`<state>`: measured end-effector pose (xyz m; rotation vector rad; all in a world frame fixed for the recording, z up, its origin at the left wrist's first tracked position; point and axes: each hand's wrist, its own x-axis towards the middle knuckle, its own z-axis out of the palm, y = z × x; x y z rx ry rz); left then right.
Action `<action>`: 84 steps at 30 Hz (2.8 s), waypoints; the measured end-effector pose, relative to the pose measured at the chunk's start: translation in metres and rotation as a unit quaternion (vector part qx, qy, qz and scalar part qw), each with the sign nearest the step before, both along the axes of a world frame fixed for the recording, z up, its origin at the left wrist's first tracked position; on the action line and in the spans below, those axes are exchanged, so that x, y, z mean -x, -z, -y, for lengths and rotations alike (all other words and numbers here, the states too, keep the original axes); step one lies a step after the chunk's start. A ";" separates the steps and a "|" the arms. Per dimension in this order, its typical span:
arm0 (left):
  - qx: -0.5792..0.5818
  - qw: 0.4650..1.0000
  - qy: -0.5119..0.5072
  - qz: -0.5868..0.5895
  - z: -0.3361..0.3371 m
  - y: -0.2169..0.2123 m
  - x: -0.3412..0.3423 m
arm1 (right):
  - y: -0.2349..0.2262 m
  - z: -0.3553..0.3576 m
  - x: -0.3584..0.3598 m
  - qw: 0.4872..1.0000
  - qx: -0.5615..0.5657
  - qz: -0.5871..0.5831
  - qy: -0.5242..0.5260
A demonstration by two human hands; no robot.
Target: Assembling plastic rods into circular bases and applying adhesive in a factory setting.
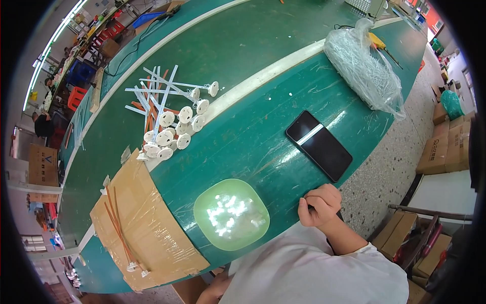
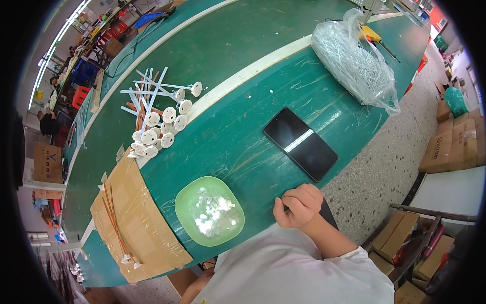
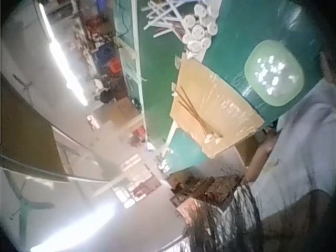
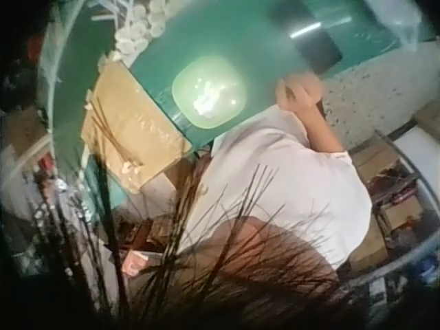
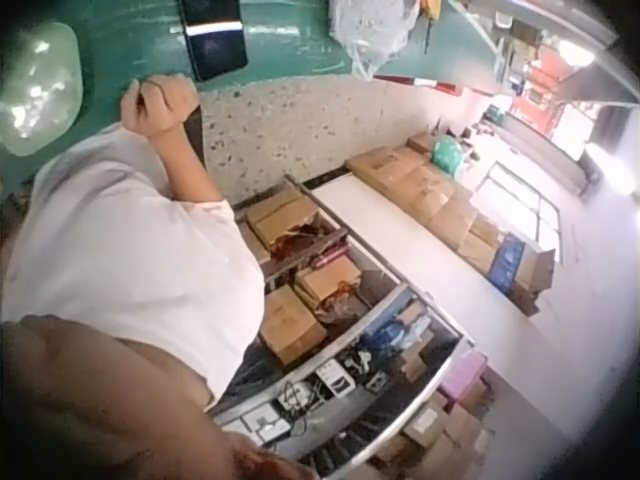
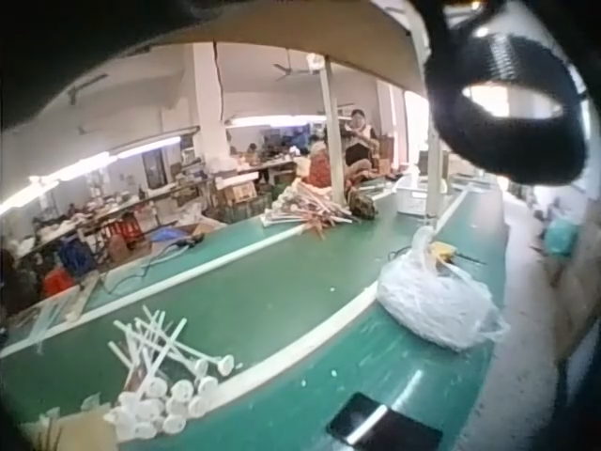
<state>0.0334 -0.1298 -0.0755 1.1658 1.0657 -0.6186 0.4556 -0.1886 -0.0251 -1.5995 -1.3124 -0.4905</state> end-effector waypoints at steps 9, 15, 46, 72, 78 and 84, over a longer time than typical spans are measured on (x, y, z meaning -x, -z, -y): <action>-0.002 0.999 -0.011 -0.032 0.003 0.004 -0.001 | 0.000 -0.002 -0.001 1.000 -0.008 0.001 -0.001; -0.519 0.826 0.104 0.193 0.000 0.045 -0.009 | -0.001 -0.001 0.000 1.000 -0.014 0.005 0.003; -0.696 0.710 -0.097 0.042 -0.005 0.012 0.023 | 0.007 0.005 0.004 0.994 -0.100 0.038 0.017; -0.596 0.755 -0.102 -0.256 0.084 0.054 0.020 | 0.003 0.002 0.010 0.996 -0.080 0.044 -0.005; -0.603 0.745 -0.083 -0.274 0.083 0.052 0.012 | 0.008 0.004 0.004 0.995 -0.087 0.055 0.007; -0.597 0.743 -0.095 -0.289 0.079 0.056 0.013 | 0.009 -0.001 0.005 0.994 -0.091 0.054 0.005</action>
